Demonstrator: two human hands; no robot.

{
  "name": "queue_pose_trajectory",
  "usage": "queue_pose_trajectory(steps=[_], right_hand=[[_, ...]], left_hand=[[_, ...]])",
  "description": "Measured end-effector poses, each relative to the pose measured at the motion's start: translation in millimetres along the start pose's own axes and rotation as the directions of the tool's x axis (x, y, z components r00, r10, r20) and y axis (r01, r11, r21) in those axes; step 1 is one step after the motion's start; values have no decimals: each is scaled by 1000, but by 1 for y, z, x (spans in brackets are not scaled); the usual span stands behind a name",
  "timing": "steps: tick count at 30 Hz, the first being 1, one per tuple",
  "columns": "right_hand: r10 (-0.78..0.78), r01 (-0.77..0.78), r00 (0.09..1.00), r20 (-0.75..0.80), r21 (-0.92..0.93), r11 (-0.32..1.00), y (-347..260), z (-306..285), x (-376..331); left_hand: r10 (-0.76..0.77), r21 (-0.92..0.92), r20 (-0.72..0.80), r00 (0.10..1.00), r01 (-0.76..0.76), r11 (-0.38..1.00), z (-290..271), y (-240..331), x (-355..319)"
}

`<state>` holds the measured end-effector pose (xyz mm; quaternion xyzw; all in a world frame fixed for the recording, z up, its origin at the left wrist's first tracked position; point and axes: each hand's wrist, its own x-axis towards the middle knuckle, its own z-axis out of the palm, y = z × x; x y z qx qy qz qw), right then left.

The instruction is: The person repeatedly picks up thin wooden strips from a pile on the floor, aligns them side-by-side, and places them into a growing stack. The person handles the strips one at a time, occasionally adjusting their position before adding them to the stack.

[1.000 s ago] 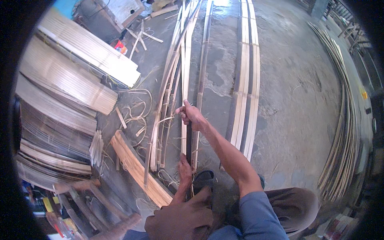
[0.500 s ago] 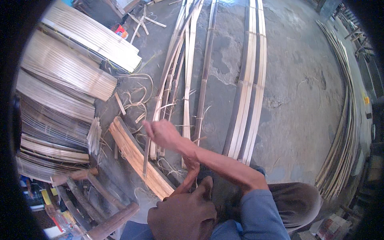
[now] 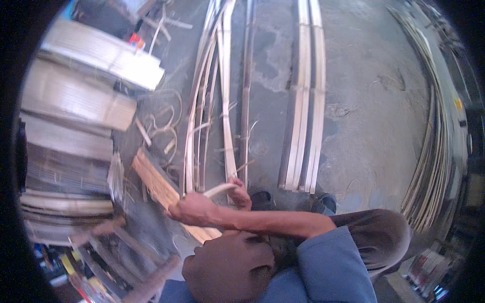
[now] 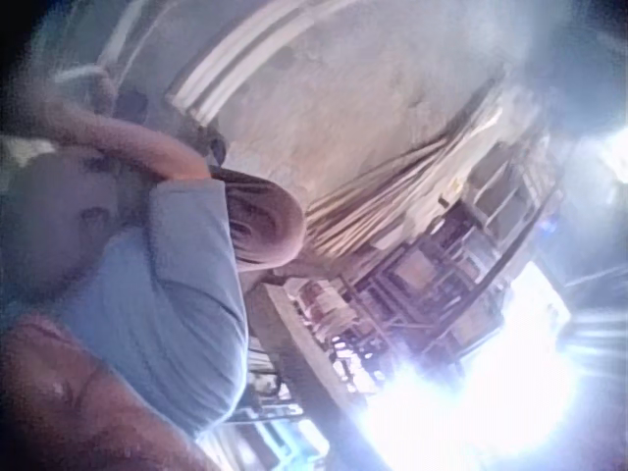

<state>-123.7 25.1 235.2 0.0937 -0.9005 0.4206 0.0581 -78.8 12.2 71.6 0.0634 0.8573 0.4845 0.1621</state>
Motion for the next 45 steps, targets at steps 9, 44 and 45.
queue_pose_trajectory(steps=[9, 44, 45], right_hand=[[670, -240, 691, -271, 789, 566, 177, -116, 31], [682, -121, 594, -427, 790, 600, 232, -104, -39], [695, -190, 577, -430, 757, 626, 242, -78, -56]], left_hand=[[-207, -328, 400, 893, 351, 877, -13, 26, 21], [-15, -259, 617, 787, 222, 940, -55, 68, 45], [91, -333, 584, 806, 136, 933, -44, 107, 66]])
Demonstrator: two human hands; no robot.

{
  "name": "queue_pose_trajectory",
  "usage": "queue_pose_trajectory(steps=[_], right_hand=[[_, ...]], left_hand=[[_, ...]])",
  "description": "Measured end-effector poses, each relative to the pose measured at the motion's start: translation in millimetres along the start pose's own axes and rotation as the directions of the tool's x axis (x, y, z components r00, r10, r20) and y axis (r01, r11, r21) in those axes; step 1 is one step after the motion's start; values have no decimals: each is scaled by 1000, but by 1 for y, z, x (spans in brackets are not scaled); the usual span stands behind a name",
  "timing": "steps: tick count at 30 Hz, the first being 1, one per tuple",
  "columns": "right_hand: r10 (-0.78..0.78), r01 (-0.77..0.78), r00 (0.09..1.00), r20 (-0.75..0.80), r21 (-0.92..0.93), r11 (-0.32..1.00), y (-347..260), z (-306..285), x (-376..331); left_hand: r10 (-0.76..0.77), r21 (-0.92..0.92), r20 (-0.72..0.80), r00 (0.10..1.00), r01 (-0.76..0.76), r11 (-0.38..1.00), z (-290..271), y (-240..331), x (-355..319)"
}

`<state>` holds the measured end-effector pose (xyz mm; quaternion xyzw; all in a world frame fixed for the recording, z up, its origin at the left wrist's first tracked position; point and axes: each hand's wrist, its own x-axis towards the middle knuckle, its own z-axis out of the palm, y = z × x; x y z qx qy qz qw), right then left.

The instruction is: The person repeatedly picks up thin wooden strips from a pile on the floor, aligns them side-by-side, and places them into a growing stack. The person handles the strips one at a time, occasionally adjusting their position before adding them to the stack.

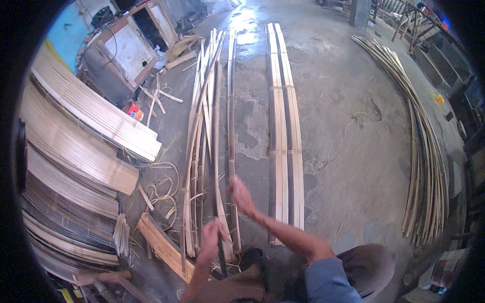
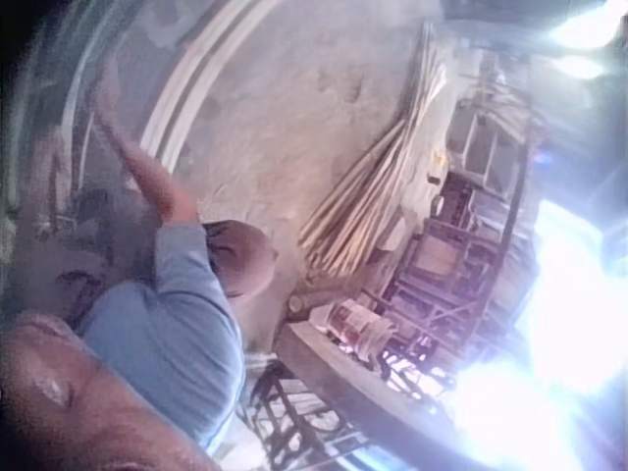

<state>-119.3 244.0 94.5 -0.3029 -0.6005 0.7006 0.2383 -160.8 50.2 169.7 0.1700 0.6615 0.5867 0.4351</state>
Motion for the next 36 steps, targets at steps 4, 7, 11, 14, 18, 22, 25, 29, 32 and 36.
queue_pose_trajectory(steps=[4, 7, 11, 14, 18, 22, 25, 29, 32, 36], right_hand=[[177, -265, 911, 374, 199, 944, -8, 71, -135], [162, -338, 873, 460, 329, 882, -22, 117, -174], [153, -232, 951, 270, 292, 928, -40, 99, -116], [172, -201, 977, 128, 272, 941, -54, 65, -44], [107, -92, 992, -62, 205, 974, -87, 11, 36], [-22, 47, 989, -148, 165, 985, -128, -31, 85], [5, 25, 989, -146, 206, 978, -160, -61, 111], [-45, 46, 997, -55, 19, 999, -237, -108, 112], [-278, 317, 937, 211, -182, 931, -246, -140, 78], [96, 73, 964, 248, -592, 802, -200, -140, -47]], left_hand=[[101, -54, -48, 994, -103, 993, -23, 74, 106], [116, -30, 17, 993, -116, 993, -32, 122, 159], [200, 228, -7, 980, -193, 954, 7, 160, 134], [264, 13, 45, 963, -265, 964, -26, 83, 104], [-194, -81, 349, 917, 235, 969, -55, 26, -24], [-445, 114, 389, 807, 438, 892, -53, -9, -92], [-241, -68, 196, 951, 259, 964, -24, -20, -99], [-85, -20, 22, 996, 85, 996, 32, 8, -72], [140, 185, -94, 986, -121, 975, 61, 66, -45], [378, 205, -34, 925, -364, 909, 101, 130, 39]])
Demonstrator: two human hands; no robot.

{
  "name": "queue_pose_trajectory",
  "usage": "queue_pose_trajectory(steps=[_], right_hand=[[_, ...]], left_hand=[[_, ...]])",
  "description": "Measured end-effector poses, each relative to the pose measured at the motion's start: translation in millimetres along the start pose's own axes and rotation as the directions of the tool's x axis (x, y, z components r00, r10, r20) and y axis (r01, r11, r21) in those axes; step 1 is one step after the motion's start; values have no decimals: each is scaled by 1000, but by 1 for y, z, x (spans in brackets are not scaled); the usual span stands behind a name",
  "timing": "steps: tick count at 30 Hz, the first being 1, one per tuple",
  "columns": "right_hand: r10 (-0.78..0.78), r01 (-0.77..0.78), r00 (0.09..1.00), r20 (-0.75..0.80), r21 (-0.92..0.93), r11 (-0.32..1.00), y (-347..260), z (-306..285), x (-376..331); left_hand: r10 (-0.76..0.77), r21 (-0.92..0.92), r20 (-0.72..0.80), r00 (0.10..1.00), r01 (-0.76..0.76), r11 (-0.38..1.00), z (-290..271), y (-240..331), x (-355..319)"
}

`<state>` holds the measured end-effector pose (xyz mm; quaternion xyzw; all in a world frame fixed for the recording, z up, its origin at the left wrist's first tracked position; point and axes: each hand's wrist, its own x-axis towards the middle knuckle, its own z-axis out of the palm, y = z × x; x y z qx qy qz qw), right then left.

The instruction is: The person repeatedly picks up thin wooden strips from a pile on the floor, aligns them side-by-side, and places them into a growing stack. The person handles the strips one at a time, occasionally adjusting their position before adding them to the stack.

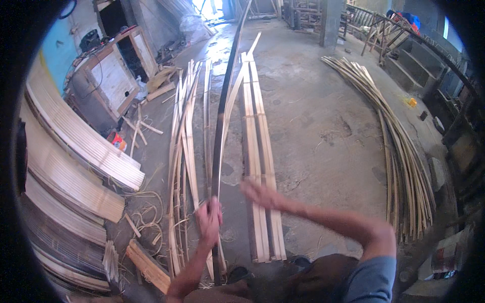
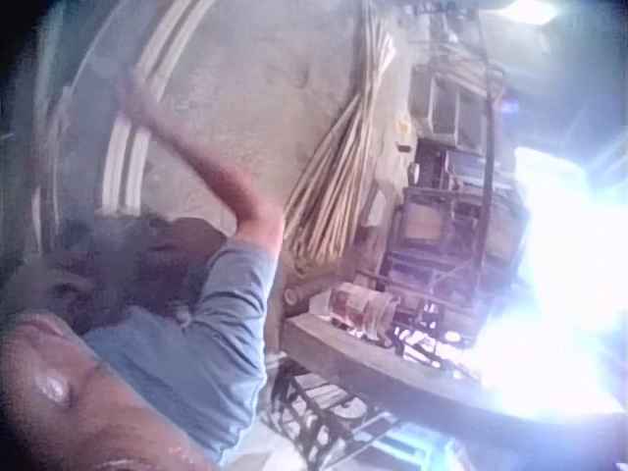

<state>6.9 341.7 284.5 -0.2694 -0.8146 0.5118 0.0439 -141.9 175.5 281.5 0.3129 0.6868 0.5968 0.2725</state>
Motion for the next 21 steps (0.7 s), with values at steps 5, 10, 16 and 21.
queue_pose_trajectory(steps=[5, 10, 16, 21], right_hand=[[22, -110, 965, 260, 328, 938, 52, 134, -110], [30, -65, 998, 59, 819, 569, 46, 190, -98], [181, 131, 960, -214, 913, 386, 43, 170, -87], [433, 110, 840, -326, 885, 453, 77, 126, -40]], left_hand=[[63, -83, 81, 995, -56, 995, 99, 59, 106], [76, -201, 120, 990, -51, 978, 163, 79, 182], [-20, -90, 209, 978, 40, 995, 215, 48, 219], [34, 184, 394, 919, -115, 976, 180, -66, 187]])
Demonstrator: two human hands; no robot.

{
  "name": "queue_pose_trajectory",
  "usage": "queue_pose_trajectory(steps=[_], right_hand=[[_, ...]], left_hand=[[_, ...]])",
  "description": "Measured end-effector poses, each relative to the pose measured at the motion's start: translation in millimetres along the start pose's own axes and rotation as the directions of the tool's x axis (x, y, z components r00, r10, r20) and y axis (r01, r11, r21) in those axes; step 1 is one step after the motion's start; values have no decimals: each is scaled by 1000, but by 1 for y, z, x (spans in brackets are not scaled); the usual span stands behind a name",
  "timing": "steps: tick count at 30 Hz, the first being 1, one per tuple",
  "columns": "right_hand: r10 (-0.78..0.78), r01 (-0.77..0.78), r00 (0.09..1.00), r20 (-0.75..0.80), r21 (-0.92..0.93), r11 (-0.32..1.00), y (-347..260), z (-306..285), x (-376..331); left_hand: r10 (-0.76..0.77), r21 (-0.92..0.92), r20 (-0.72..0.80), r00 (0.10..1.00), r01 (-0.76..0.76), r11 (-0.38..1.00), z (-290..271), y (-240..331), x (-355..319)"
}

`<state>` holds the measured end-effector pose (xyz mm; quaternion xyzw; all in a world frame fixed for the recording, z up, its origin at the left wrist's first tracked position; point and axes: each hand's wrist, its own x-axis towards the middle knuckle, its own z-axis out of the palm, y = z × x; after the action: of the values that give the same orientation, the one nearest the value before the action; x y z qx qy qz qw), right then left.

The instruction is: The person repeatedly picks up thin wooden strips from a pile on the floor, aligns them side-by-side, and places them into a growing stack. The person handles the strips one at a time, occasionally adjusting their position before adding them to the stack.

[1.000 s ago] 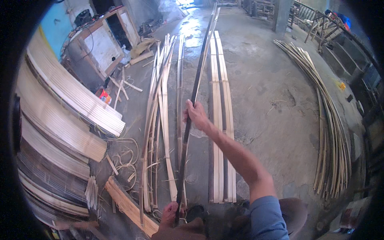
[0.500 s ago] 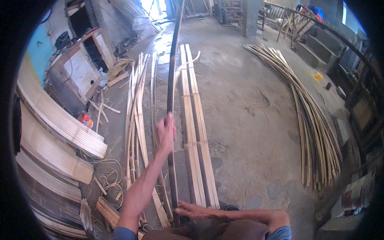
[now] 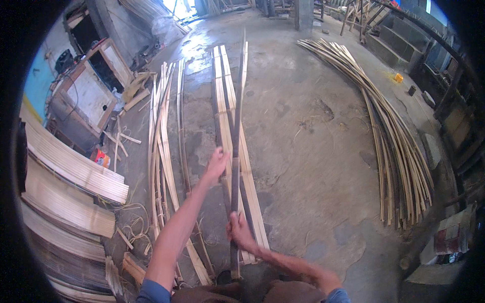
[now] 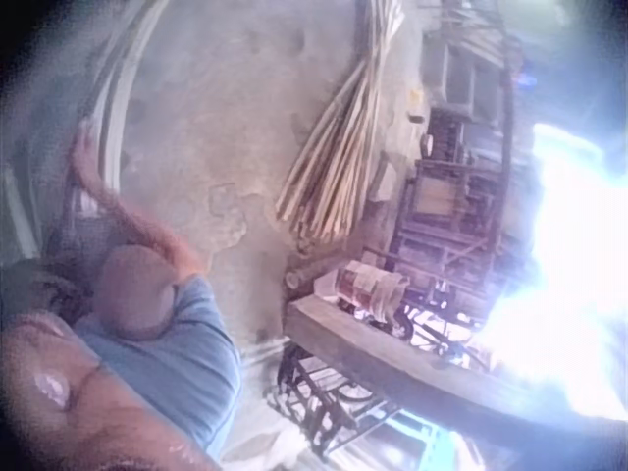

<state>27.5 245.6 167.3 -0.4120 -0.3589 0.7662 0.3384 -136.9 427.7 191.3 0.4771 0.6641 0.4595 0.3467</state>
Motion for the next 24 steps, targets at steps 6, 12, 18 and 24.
queue_pose_trajectory(steps=[6, 12, 18, 24], right_hand=[[146, -141, 982, -121, 50, 989, 7, -76, 68], [280, -289, 957, 71, 250, 924, -1, -96, 67], [287, -288, 958, 31, 88, 954, -2, -126, 46], [81, -73, 995, 53, -133, 988, 5, -135, 34]], left_hand=[[-413, -331, 617, 670, 697, 636, 2, -36, -168], [-421, -350, 737, 529, 831, 432, 46, -27, -273], [-371, -391, 592, 715, 658, 644, 75, -30, -286], [-503, -668, 471, 725, 666, 333, 64, -26, -299]])
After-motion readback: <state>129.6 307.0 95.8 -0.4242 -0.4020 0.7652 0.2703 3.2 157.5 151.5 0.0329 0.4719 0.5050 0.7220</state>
